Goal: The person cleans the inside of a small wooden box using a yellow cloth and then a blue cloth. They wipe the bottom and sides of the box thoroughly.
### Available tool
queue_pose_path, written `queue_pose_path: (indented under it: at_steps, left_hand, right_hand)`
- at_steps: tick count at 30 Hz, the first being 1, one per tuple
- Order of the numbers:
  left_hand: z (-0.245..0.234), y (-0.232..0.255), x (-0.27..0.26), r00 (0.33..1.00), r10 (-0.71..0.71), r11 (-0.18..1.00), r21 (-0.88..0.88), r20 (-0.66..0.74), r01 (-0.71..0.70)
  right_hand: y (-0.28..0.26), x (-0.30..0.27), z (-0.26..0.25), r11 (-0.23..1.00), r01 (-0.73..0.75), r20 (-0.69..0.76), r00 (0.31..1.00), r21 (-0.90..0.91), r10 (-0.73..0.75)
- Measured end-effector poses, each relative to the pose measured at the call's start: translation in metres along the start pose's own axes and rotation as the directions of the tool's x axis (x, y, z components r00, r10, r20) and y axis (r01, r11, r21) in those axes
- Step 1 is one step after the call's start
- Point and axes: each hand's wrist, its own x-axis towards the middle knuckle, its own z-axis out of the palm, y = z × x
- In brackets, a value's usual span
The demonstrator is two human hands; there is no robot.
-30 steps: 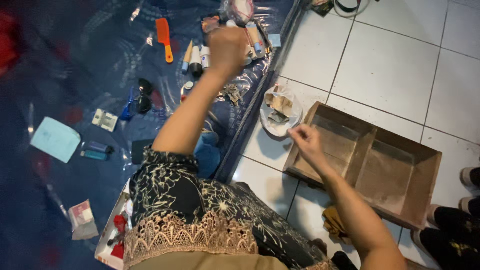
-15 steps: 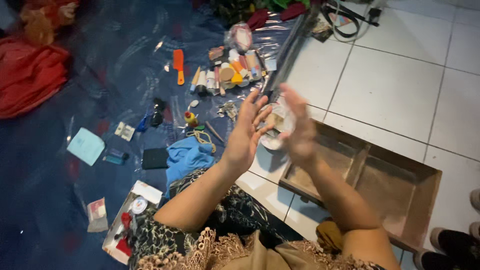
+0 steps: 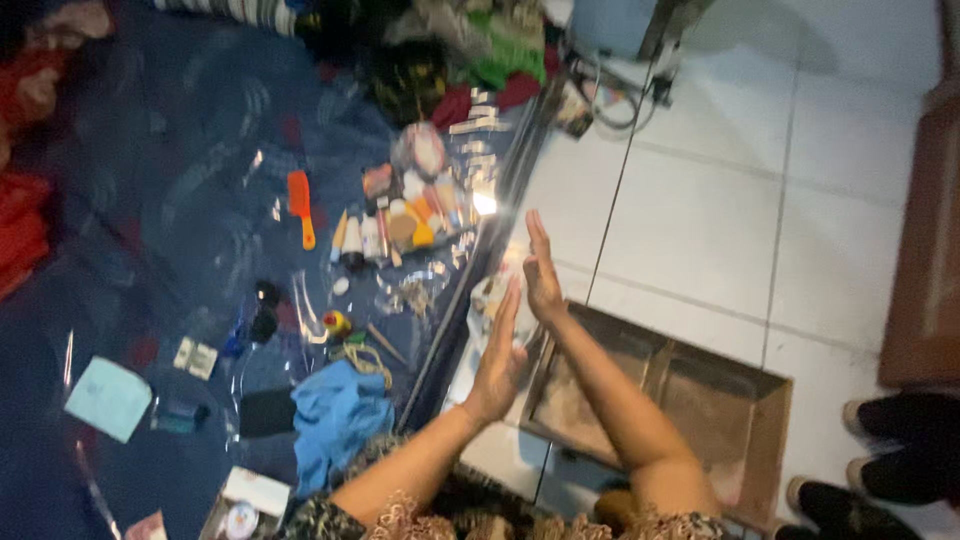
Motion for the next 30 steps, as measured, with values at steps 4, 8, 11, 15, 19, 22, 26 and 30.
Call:
queue_pose_path:
  at_steps: [4,8,11,15,19,22,26,30]
  left_hand:
    - [0.002,-0.015,-0.008,0.991,-0.033,0.975,0.212,-0.126,0.059]
    - [-0.005,-0.060,-0.031,0.958,-0.225,0.935,0.239,-0.175,0.263]
    - [-0.014,-0.083,-0.062,0.923,-0.317,0.877,0.302,-0.219,0.373]
    - [-0.022,-0.068,-0.101,0.874,-0.412,0.815,0.326,-0.257,0.480]
    - [-0.009,-0.012,-0.117,0.326,-0.945,0.247,-0.601,0.024,0.760]
    - [0.010,0.040,-0.113,0.612,-0.703,-0.035,-0.877,0.363,0.480]
    - [0.002,0.114,-0.077,0.923,-0.127,-0.289,-0.904,0.362,0.315]
    - [-0.016,0.211,-0.017,0.795,-0.408,0.037,-0.863,0.448,0.505]
  right_hand:
    - [-0.022,0.028,0.031,0.958,-0.255,-0.037,0.964,0.132,0.262]
    - [-0.054,0.060,0.055,0.951,-0.194,-0.006,0.979,0.240,0.201]
    - [-0.088,0.066,0.054,0.987,-0.091,-0.004,0.996,-0.134,0.092]
    - [-0.132,0.034,0.061,0.951,-0.098,0.108,0.985,-0.293,0.134]
    - [-0.174,-0.044,0.070,0.896,0.038,0.330,0.936,-0.442,0.123]
    - [-0.213,-0.107,0.074,0.925,-0.013,0.423,0.887,-0.379,0.186]
    - [-0.263,-0.120,0.046,0.910,-0.028,0.282,0.947,-0.413,0.156]
    - [-0.324,-0.111,-0.027,0.760,-0.480,0.171,0.786,-0.438,0.594]
